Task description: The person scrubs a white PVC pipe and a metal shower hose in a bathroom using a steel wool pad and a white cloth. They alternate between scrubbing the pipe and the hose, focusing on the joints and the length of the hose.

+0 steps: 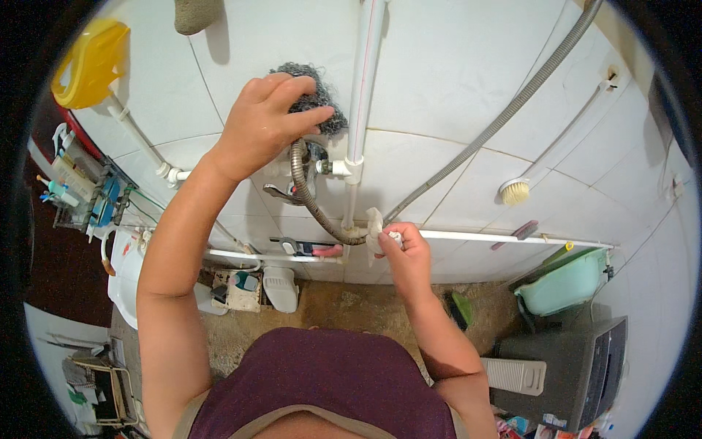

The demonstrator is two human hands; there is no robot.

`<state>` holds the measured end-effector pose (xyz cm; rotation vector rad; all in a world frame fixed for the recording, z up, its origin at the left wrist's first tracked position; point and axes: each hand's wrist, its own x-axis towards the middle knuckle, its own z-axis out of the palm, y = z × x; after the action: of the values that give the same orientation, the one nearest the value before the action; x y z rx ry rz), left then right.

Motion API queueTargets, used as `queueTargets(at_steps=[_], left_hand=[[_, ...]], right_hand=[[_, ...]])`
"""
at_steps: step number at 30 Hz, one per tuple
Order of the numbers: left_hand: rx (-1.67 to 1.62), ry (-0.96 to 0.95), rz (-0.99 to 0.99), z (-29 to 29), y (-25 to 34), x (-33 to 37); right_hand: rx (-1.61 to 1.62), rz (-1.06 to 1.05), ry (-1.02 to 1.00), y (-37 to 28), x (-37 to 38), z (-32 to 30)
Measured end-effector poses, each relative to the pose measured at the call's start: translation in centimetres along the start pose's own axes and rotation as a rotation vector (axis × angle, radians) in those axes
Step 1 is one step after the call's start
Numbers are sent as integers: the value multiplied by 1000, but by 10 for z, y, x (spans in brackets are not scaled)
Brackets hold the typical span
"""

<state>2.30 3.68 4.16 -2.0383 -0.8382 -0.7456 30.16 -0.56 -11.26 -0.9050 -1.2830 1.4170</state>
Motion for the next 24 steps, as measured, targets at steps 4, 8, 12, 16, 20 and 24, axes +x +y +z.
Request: queueTargets(at_steps=[4,8,12,16,20,24], left_hand=[[-86,-120,-12,-7,4,5],[-154,-115,-23,-10,1,-5],[-203,-110,-19,-12,2,-2],[-133,-228,28,-17,0,-5],[26,-281,53,-29,3,-19],[170,-312,70,-26,-7,-34]], right_hand=[[-65,3,45,3,6,2],[-573,-385,-72,-28,15,22],[-1058,-566,-207,-64,40,63],[-1333,-424,-177,-56,64,92],[-1391,-286,-200,-61,67,92],[-1349,-229,-213,-54,66,94]])
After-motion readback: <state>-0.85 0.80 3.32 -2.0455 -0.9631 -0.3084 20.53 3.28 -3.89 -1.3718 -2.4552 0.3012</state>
